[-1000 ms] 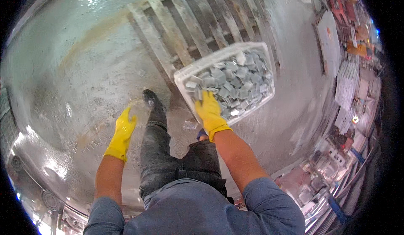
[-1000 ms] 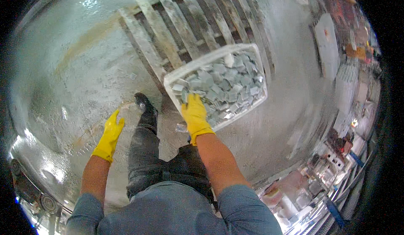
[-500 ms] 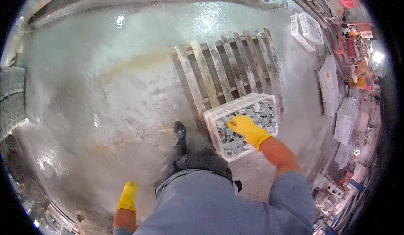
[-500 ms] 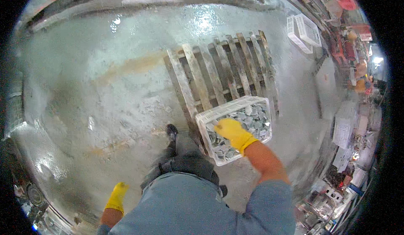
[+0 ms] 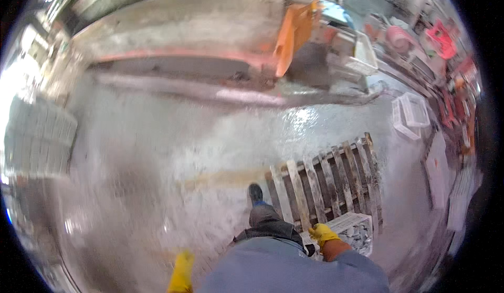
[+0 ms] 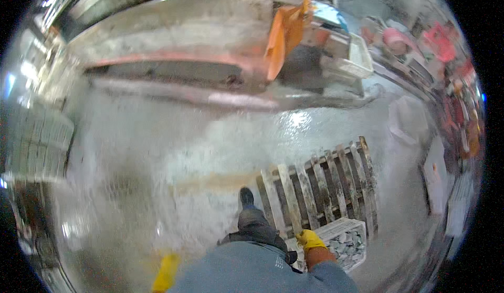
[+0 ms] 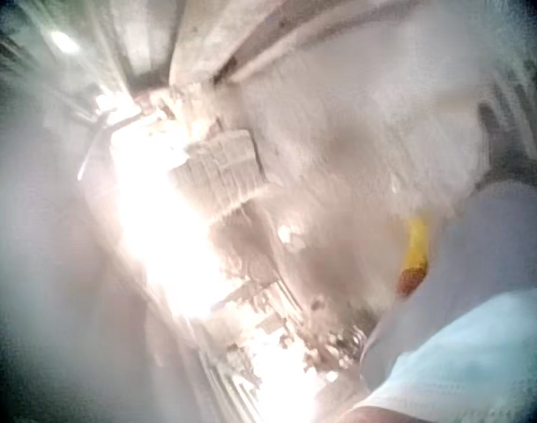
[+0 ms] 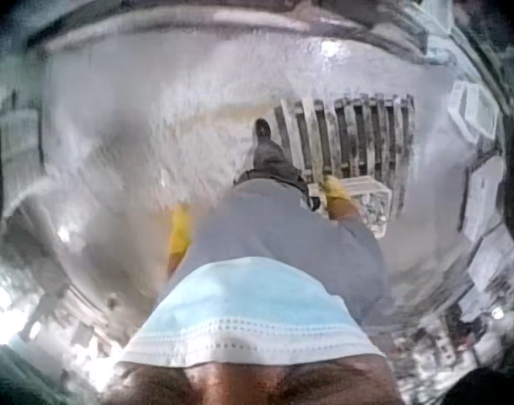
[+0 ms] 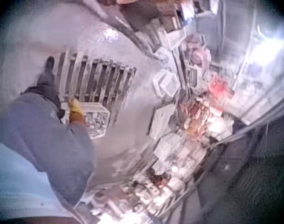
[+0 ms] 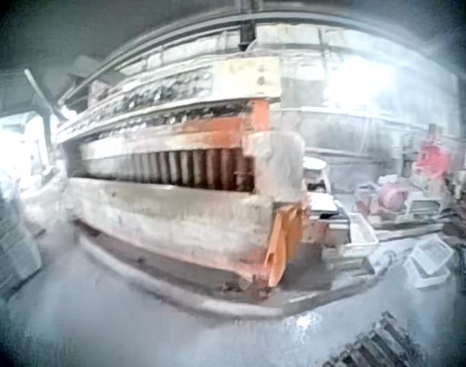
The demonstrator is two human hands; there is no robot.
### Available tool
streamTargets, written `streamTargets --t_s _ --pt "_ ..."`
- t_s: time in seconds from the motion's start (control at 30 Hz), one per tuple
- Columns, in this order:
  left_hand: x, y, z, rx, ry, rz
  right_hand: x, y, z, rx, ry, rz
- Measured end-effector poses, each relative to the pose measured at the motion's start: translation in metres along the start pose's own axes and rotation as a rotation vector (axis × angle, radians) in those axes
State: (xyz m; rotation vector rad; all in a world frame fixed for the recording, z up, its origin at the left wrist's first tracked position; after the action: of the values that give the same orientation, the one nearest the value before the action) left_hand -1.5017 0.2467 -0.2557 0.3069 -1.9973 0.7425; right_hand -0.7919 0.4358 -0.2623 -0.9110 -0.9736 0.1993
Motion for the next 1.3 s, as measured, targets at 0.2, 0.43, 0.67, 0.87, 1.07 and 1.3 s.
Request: streamTargets --t_s 0.2,0.43,0.67,0.87,1.07,1.3 --pt "-0.035 0.076 -0.079 0.224 -0.109 0.311 0.115 0.127 0.180 0.461 -0.239 -0.268" --pt "0.025 0.217 -0.114 0.257 -0.191 0.196 0.217 0.135 0.587 1.099 -0.336 -0.362" --pt "0.073 0.309 -0.073 0.356 -0.253 0.164 0.197 0.216 0.734 0.964 0.365 -0.460" --pt "0.142 0.436 -0.023 0.329 -0.103 0.066 0.057 0.236 0.686 0.750 -0.296 -0.191" --pt "0.311 0.626 -0.079 0.166 -0.280 -0.381 0.050 0.272 0.661 0.047 -0.490 0.080" --pt "0.512 0.770 -0.160 0.107 -0.649 -0.588 0.083 0.354 0.905 0.061 -0.496 -0.062"
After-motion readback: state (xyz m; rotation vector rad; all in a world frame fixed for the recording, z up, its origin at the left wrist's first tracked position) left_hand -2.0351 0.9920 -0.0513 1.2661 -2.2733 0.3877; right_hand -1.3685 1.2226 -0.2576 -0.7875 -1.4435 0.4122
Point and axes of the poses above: each hand's wrist, its own y-axis towards the middle knuckle, its own x-axis out of the back of the hand, z = x × y, the point moved 10 cm from there along y, towards the middle knuckle, and after that the axes turned 12 degrees about -z, right-handed, at the moved point
